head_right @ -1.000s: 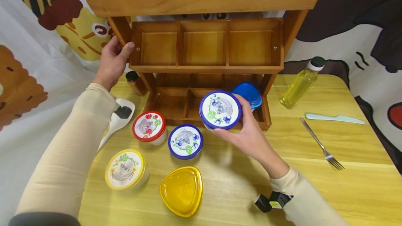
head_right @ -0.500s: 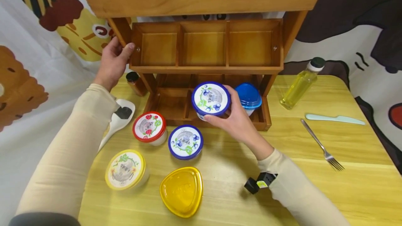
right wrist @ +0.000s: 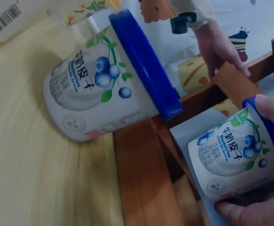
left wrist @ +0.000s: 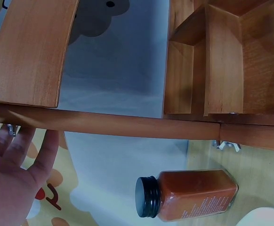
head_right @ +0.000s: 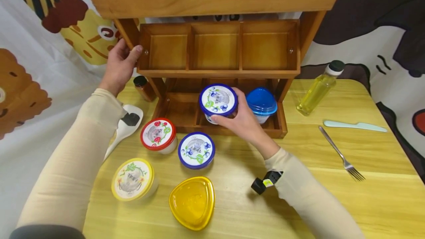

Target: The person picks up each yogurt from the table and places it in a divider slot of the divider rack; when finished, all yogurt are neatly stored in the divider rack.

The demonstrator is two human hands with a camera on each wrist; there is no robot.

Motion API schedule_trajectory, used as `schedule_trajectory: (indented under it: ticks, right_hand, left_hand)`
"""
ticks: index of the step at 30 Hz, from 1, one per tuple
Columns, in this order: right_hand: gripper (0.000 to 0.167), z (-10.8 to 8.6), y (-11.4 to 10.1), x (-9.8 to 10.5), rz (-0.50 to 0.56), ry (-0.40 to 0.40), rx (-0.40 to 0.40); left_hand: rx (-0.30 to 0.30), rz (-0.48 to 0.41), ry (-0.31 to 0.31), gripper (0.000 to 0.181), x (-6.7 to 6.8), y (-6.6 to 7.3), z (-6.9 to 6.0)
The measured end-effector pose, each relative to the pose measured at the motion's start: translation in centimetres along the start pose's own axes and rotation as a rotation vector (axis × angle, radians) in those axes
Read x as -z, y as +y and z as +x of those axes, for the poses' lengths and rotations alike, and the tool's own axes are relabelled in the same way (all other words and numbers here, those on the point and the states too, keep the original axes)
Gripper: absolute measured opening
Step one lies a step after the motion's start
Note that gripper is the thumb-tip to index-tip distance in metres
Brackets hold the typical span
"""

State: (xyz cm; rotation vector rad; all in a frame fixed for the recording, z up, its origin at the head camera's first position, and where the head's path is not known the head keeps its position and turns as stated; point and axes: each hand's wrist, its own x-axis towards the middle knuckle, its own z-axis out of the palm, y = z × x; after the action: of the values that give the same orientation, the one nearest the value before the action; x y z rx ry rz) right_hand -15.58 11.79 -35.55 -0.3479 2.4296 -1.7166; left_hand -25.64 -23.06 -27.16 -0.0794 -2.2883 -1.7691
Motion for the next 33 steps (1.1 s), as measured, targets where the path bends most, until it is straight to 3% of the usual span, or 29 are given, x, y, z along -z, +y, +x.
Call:
schedule_trajectory:
  ticks: [18, 33]
  right_hand:
    - [0.103, 2.1, 2.1, -1.2, -0.075, -0.016, -0.05]
    - [0.106, 3.2, 2.8, -1.9, -0.208, -0.031, -0.08]
  left_hand:
    - [-0.023, -0.036, -0.002, 0.036, -0.2, -0.1, -0.1]
    - [-0.035, -0.036, 0.002, 0.031, -0.1, -0.2, 0.0]
